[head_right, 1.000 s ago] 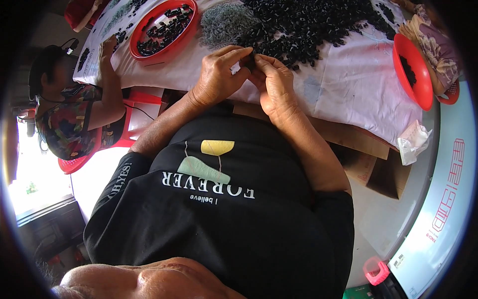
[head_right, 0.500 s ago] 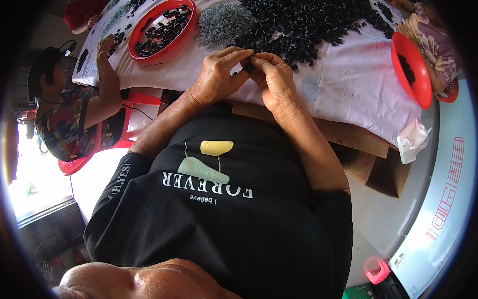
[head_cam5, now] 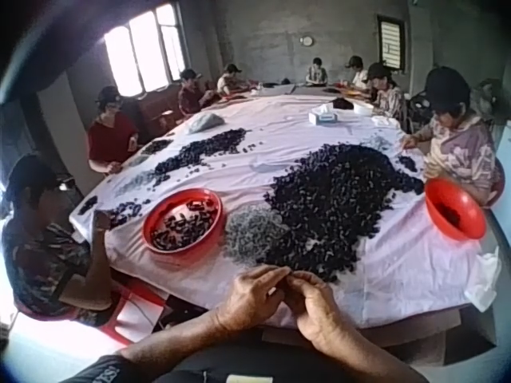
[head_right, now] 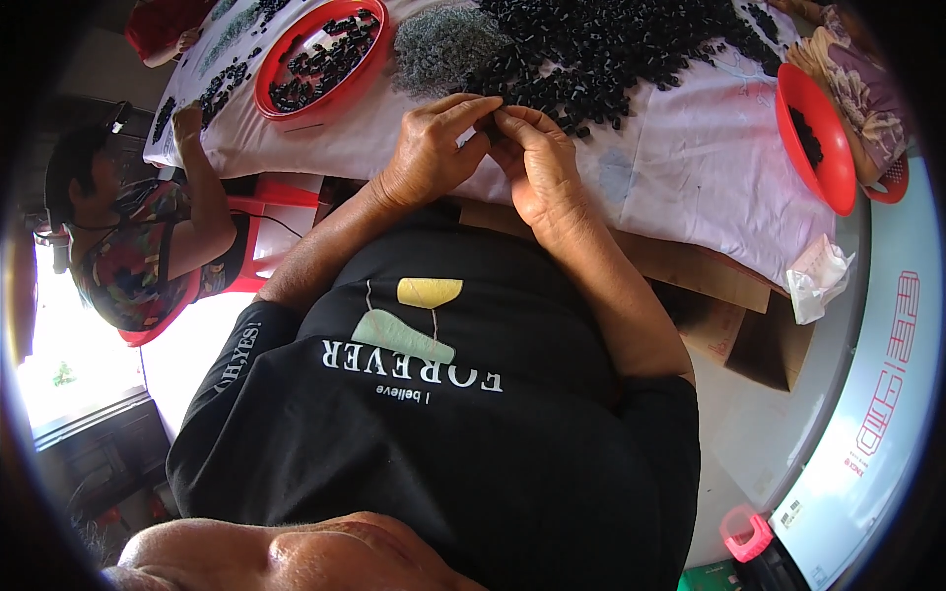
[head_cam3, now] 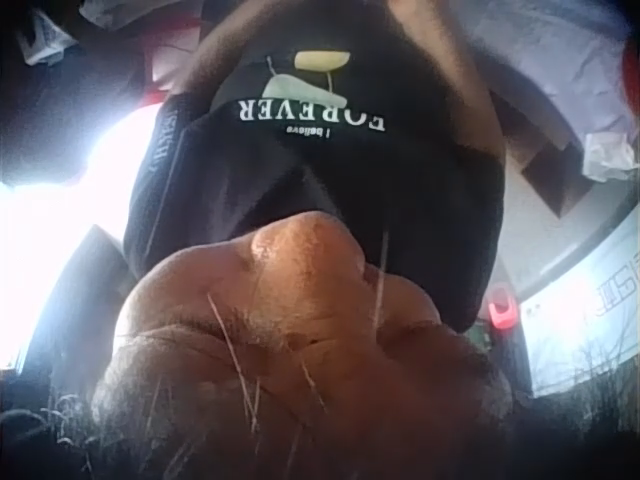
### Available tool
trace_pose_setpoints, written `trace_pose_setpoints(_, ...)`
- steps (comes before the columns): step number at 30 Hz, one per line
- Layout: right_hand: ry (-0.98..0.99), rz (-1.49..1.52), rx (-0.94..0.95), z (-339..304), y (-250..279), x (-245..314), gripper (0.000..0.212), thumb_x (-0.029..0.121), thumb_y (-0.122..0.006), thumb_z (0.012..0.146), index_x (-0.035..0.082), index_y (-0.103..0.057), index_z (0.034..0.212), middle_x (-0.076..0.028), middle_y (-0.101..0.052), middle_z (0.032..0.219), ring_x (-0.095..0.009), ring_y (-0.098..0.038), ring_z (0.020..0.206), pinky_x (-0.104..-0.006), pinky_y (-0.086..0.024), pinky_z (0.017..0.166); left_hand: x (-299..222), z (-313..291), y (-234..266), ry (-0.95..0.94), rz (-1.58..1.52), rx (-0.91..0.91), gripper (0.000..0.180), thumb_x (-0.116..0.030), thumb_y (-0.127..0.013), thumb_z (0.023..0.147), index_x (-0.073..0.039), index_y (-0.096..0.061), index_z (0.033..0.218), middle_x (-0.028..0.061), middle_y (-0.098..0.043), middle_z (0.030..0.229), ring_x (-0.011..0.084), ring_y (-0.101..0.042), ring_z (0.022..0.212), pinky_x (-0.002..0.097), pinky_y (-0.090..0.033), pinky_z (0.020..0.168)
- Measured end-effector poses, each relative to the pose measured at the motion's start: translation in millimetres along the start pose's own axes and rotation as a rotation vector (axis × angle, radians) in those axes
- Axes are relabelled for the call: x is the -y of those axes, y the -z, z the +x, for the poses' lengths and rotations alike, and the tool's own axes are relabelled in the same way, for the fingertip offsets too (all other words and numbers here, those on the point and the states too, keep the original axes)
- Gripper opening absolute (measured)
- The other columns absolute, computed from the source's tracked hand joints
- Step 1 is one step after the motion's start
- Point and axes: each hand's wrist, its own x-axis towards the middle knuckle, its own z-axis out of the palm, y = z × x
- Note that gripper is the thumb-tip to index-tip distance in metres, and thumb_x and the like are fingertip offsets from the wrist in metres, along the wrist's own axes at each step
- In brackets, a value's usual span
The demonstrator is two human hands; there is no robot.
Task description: The person assembles plastic components by hand, picking up small pieces from the table and fitting them together.
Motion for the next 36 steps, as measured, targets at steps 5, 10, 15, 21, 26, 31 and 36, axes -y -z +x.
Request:
trace_pose_setpoints(5,-0.021,0.003,-0.019,0,1,-1,0.007,0.004,-0.060,0.087,0.005,-0.061,0.094,-0.007,-0.064,0.091,-0.018,-0.062,0.085,-0.0323,-0.052,0.082,1,0,1,-0.023,-0.023,-0.011,0.035,0.000,-0.061,0.064,0.002,-0.065,0.099,0.0153,-0.067,0.091,0.0313,-0.065,0.080,0.0367,-0.055,0.069)
trace_pose_setpoints(10,-0.009,-0.012,-0.033,0,3,-4,0.008,0.005,-0.061,0.087,0.005,-0.062,0.095,-0.006,-0.063,0.091,-0.017,-0.061,0.084,-0.0319,-0.052,0.081,5,0,-1,-0.062,-0.008,-0.026,0.034,0.001,-0.060,0.064,0.002,-0.065,0.098,0.0154,-0.067,0.089,0.0315,-0.066,0.077,0.0363,-0.055,0.067)
trace_pose_setpoints(15,-0.010,0.057,0.082,0,-4,0,0.010,0.006,-0.058,0.088,0.005,-0.060,0.098,-0.006,-0.063,0.092,-0.016,-0.061,0.084,-0.0323,-0.052,0.081,5,4,7,0.018,-0.007,0.006,0.033,0.003,-0.059,0.068,-0.001,-0.066,0.100,0.0146,-0.067,0.091,0.0287,-0.068,0.079,0.0332,-0.056,0.069)
trace_pose_setpoints(21,-0.004,0.040,0.064,3,2,-1,0.013,0.008,-0.058,0.089,0.005,-0.059,0.101,-0.007,-0.064,0.095,-0.017,-0.061,0.085,-0.0339,-0.052,0.082,5,2,4,0.041,-0.019,0.001,0.033,0.003,-0.058,0.068,-0.001,-0.065,0.100,0.0136,-0.067,0.090,0.0279,-0.068,0.079,0.0325,-0.055,0.068)
trace_pose_setpoints(26,-0.026,0.018,0.038,4,3,2,0.015,0.012,-0.060,0.088,0.005,-0.059,0.101,-0.009,-0.064,0.096,-0.018,-0.062,0.086,-0.0333,-0.051,0.083,12,1,4,0.058,0.014,-0.006,0.033,0.004,-0.057,0.068,-0.001,-0.064,0.099,0.0135,-0.067,0.090,0.0278,-0.067,0.078,0.0333,-0.055,0.068)
trace_pose_setpoints(31,-0.059,0.024,0.040,5,4,5,0.018,0.017,-0.061,0.088,0.005,-0.059,0.102,-0.011,-0.065,0.098,-0.022,-0.063,0.091,-0.0343,-0.050,0.085,27,1,10,0.065,0.028,0.009,0.032,0.002,-0.058,0.068,-0.002,-0.064,0.099,0.0141,-0.066,0.088,0.0290,-0.066,0.077,0.0350,-0.054,0.067)
trace_pose_setpoints(36,-0.052,0.015,0.069,5,7,6,0.018,0.018,-0.060,0.089,0.005,-0.058,0.101,-0.012,-0.065,0.101,-0.023,-0.063,0.095,-0.0350,-0.048,0.088,44,8,20,0.093,0.116,-0.114,0.031,0.000,-0.058,0.069,-0.002,-0.064,0.100,0.0140,-0.066,0.087,0.0300,-0.066,0.075,0.0363,-0.053,0.067)
